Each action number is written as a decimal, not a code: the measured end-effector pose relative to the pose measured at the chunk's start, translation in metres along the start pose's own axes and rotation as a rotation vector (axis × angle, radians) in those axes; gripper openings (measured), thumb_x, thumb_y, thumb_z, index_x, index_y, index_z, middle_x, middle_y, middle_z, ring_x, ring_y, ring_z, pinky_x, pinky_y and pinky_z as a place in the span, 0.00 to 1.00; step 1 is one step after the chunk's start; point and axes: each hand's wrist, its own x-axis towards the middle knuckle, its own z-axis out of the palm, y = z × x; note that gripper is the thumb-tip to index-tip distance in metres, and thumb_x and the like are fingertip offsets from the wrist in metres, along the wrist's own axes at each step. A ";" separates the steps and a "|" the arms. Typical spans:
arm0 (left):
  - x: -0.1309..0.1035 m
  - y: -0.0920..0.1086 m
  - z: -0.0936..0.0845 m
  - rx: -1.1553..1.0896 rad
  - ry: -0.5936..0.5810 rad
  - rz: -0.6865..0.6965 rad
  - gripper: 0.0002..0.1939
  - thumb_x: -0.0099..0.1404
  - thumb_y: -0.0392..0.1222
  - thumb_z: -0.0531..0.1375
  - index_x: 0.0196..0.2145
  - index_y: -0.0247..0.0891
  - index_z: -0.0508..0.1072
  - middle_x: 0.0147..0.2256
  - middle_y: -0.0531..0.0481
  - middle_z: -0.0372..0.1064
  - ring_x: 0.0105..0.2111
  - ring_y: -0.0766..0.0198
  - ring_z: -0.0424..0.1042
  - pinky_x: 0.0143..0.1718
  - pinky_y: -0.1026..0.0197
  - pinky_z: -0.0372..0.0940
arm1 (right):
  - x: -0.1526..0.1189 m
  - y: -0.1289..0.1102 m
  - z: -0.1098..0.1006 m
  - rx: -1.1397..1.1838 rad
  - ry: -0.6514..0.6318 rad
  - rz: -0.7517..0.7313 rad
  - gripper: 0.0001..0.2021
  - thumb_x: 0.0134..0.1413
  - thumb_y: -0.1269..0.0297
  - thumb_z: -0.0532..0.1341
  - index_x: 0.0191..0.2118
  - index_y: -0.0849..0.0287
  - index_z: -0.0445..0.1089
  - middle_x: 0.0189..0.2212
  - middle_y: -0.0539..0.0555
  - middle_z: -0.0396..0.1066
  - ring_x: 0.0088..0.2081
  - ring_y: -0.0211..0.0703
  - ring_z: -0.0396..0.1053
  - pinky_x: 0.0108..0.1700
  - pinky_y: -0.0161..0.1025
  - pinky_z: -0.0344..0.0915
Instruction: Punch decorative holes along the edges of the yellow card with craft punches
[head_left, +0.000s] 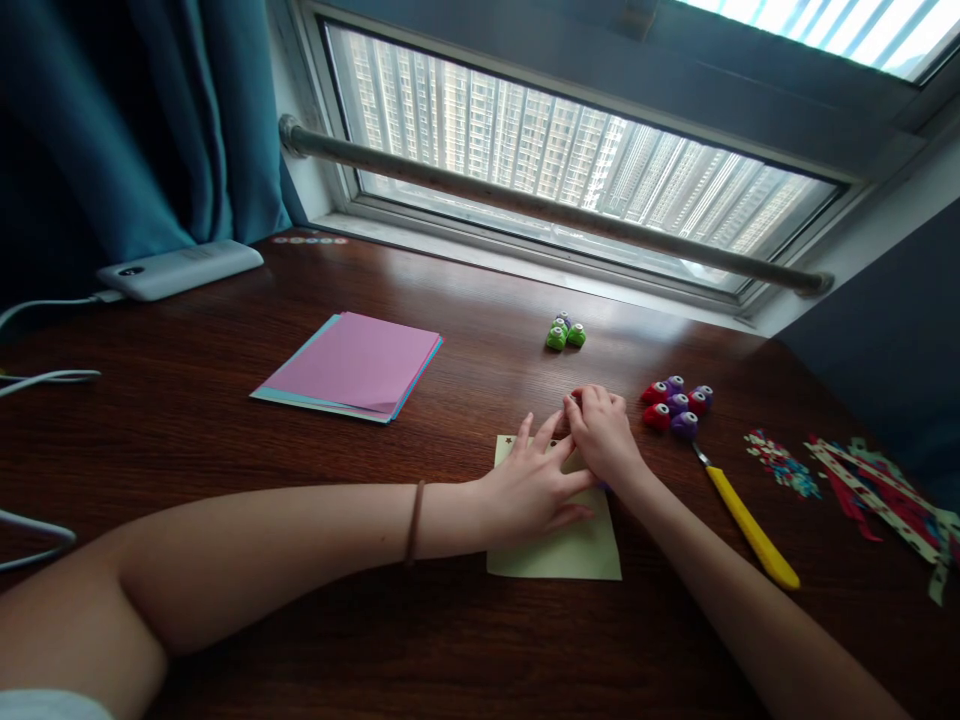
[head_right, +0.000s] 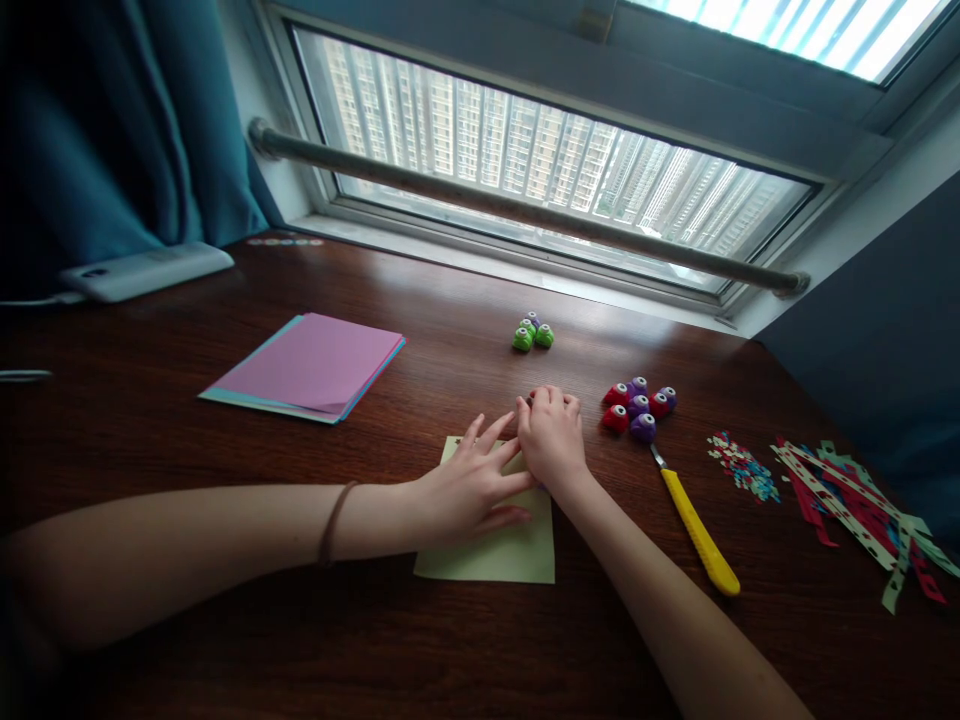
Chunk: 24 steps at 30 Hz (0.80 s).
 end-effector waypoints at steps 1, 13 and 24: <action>0.000 0.000 0.000 -0.003 0.005 0.004 0.20 0.64 0.50 0.57 0.52 0.47 0.63 0.59 0.39 0.44 0.59 0.35 0.31 0.50 0.27 0.43 | 0.000 0.000 0.001 0.006 0.003 -0.003 0.11 0.62 0.62 0.51 0.42 0.65 0.65 0.44 0.60 0.63 0.45 0.55 0.56 0.49 0.47 0.54; -0.004 -0.001 0.004 -0.002 0.022 0.035 0.24 0.65 0.51 0.56 0.56 0.47 0.57 0.59 0.41 0.44 0.59 0.36 0.35 0.52 0.28 0.40 | 0.003 0.006 -0.004 0.180 0.081 -0.085 0.13 0.61 0.63 0.47 0.38 0.63 0.65 0.38 0.59 0.67 0.42 0.50 0.62 0.48 0.46 0.56; -0.004 -0.003 0.006 -0.033 0.001 0.012 0.33 0.64 0.53 0.56 0.61 0.52 0.45 0.60 0.41 0.43 0.59 0.38 0.39 0.52 0.29 0.41 | -0.022 0.032 -0.035 0.792 -0.087 -0.080 0.17 0.58 0.51 0.53 0.41 0.61 0.66 0.38 0.57 0.68 0.39 0.48 0.67 0.40 0.42 0.65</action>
